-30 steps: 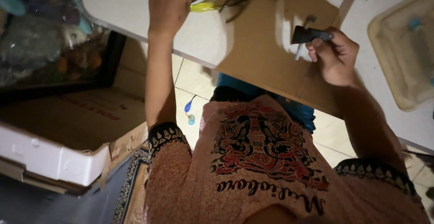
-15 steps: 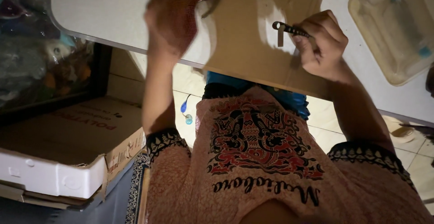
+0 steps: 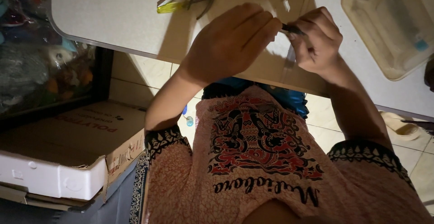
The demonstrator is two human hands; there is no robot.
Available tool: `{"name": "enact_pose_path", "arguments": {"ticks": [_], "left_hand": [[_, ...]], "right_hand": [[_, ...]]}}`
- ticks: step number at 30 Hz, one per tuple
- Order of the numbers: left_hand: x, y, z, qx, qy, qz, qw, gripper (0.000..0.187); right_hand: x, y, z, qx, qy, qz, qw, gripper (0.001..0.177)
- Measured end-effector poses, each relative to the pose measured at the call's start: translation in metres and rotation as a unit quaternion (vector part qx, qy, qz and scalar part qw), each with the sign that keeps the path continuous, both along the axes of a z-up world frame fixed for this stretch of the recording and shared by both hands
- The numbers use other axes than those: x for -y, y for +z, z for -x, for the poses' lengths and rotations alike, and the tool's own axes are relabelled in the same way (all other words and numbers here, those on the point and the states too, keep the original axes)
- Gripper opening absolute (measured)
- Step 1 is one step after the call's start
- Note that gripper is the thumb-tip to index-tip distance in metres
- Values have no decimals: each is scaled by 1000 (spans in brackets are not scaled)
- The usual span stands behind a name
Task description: The person handles various electronic components, wires, and tools on a table, including picking up and putting down small parts, untangling a bundle of white wires, and using pliers.
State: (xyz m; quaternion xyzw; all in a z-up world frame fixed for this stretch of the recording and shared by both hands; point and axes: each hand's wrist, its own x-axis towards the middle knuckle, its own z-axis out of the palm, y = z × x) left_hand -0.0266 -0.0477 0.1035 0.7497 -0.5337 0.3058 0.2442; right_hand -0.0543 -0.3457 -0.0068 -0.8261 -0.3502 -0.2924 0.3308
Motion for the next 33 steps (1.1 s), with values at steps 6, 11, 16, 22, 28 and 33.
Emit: {"name": "enact_pose_path", "arguments": {"ticks": [6,11,16,22,28,33], "left_hand": [[5,3,0,5,16,7,1000,23],[5,5,1,3,22,-12,1000,26],[14,-2,1,35,32,-9,999,22],[20,-3,-1,34,44,-1,998,20],[25,-3,-1,18,36,-5,999,21],[49,-25,-4,6,3,-33,999,16]], "right_hand": [[-4,-6,-4,13,2,-16,1000,5],[-5,3,1,6,-4,-3,1000,7],[-7,1,-1,8,0,-7,1000,8],[-6,12,3,22,-16,37,999,8],[-5,12,0,58,-30,54,996,7],[-12,18,-1,53,-16,30,998,4]]}}
